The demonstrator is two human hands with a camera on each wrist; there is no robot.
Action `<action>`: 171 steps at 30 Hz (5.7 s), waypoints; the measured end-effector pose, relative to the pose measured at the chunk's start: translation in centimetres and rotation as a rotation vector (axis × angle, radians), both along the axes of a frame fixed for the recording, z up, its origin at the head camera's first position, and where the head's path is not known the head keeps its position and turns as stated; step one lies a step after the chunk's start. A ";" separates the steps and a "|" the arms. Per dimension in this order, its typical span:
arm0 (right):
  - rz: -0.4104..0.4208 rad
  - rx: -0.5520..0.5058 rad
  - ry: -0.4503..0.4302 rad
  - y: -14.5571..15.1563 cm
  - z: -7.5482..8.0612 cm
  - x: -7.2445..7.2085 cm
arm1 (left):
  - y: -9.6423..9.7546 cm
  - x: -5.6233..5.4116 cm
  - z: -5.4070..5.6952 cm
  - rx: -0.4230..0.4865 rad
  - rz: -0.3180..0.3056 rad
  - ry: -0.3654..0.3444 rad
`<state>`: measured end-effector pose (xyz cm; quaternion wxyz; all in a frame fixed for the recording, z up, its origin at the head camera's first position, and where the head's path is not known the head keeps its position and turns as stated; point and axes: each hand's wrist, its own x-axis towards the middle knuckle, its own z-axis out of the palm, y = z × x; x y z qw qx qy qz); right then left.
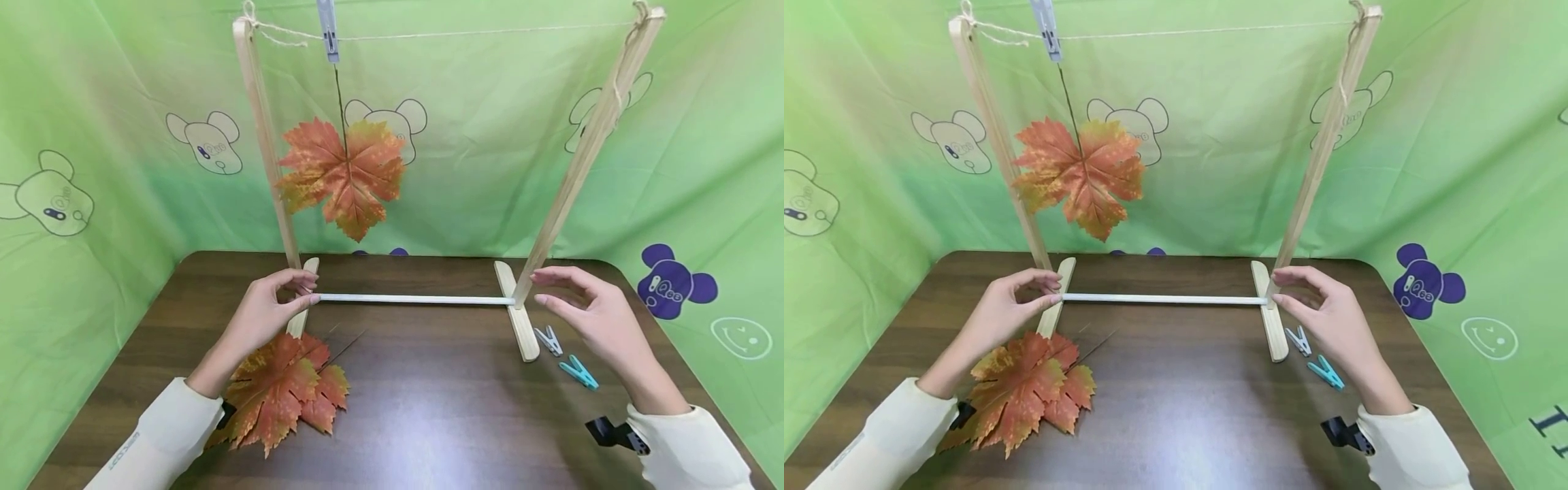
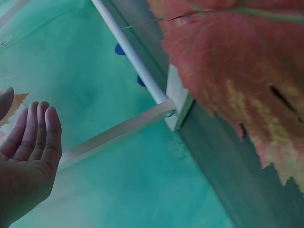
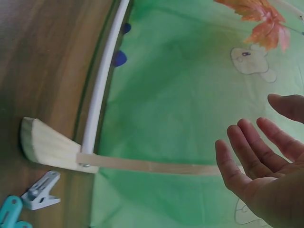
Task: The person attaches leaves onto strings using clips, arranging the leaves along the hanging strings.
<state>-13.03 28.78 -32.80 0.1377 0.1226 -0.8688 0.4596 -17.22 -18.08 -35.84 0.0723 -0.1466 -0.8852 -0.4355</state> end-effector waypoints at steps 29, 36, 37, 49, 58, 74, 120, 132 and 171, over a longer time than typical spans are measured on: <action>-0.049 0.061 -0.088 4.2 -5.7 -1.5 | -1.0 -0.3 -4.6 0.007 -0.094 -0.244; -0.059 0.064 -0.101 4.6 -6.5 -1.9 | -1.2 -0.5 -5.4 -0.015 -0.129 -0.254; -0.062 0.069 -0.102 4.7 -6.6 -1.9 | -1.2 -0.5 -5.5 -0.017 -0.132 -0.259; -0.084 0.180 -0.161 5.9 -8.0 -2.7 | -1.4 -0.6 -6.2 0.004 -0.198 -0.295; -0.081 0.243 -0.207 6.2 -8.6 -3.5 | -1.3 -0.8 -6.3 -0.011 -0.262 -0.298; -0.076 0.238 -0.336 6.6 -9.4 -3.8 | -0.6 -1.7 -6.8 -0.010 -0.344 -0.330; -0.102 0.381 -0.456 6.5 -9.6 -4.8 | 0.5 -3.0 -6.6 0.064 -0.440 -0.566; -0.084 0.355 -0.461 6.6 -9.5 -4.8 | 0.3 -2.9 -6.5 0.063 -0.441 -0.577; -0.125 0.352 -0.339 5.8 -7.4 -4.3 | 0.7 -3.8 -1.9 -0.064 -0.418 -0.464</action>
